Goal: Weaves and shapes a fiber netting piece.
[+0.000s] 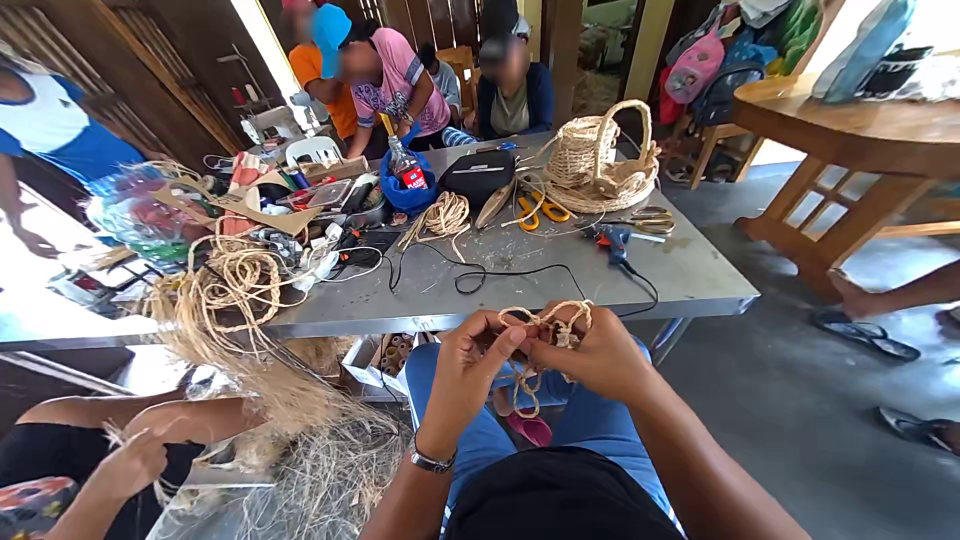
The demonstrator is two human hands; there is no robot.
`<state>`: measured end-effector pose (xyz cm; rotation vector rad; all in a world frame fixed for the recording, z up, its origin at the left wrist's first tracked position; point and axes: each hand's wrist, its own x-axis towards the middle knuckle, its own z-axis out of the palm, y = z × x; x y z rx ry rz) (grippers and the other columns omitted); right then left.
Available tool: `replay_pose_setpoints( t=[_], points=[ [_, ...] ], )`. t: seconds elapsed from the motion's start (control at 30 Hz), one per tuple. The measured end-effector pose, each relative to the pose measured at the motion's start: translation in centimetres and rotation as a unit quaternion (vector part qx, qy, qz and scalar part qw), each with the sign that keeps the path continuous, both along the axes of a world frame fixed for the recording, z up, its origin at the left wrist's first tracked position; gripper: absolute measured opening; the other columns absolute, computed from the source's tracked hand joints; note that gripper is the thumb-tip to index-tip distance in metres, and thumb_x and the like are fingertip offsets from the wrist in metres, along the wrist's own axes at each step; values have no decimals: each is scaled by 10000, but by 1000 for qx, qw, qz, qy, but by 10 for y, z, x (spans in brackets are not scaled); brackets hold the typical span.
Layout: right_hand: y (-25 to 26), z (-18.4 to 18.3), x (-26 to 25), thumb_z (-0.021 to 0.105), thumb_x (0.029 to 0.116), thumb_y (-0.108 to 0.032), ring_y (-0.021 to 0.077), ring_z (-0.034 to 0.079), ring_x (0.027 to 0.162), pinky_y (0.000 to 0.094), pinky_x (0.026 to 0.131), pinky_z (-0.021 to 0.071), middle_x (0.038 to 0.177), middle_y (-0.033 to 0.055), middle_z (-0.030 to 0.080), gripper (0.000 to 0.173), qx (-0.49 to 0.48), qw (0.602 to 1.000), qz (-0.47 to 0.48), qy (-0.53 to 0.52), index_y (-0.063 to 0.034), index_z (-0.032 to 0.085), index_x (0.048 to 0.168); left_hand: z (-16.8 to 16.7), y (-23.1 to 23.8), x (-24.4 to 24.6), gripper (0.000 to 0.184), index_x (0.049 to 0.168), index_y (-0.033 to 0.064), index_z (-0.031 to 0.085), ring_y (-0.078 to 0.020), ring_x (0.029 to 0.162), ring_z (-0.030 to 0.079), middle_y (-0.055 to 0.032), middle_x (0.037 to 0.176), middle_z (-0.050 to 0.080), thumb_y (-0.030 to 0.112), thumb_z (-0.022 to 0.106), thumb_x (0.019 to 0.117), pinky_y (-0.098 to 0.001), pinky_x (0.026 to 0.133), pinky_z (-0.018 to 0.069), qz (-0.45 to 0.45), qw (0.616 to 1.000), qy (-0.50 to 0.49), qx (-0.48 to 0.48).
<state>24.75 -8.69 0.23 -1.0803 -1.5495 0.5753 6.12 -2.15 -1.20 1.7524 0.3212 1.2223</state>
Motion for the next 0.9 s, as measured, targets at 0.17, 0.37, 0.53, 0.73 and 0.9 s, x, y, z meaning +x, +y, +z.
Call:
replay_pose_setpoints(
  t=[0.17,0.37,0.53,0.73,0.9],
  points=[
    [2,-5,-5,743,896,-202,-37,620,763,146,698,534,859,-64,685,138,-6,1000,12,0,-82,722,962,-5,7,0,171,1050,16,685,-110,899,671,-37,975,696,144,571,1045,-297,844,576,-29,998,-22,-52],
    [-3,3,35,633,970,-487,94,670,1065,315,919,582,1214,16,697,588,-66,993,96,-33,-83,594,1396,-2,19,-1,167,1042,74,709,-98,865,651,-19,956,697,166,571,1043,-281,818,561,33,995,3,-91],
    [-35,13,94,557,1035,-453,18,696,842,254,771,592,926,-53,764,401,-69,982,70,-162,-129,793,1027,-3,30,-6,159,1035,89,704,-91,851,648,1,943,694,219,614,1027,-282,793,557,82,993,74,-29],
    [-20,40,50,697,963,-306,121,684,1050,345,910,598,1139,24,712,341,92,984,-53,-144,-67,678,1205,8,11,6,135,1027,114,715,-58,878,641,31,968,684,236,674,988,-266,797,547,105,973,178,98],
    [11,23,12,713,954,-191,62,669,884,231,788,597,953,3,689,147,161,979,5,-129,-66,747,1023,13,4,5,102,991,125,706,-48,902,617,48,947,667,217,662,978,-283,826,508,155,955,170,185]
  ],
)
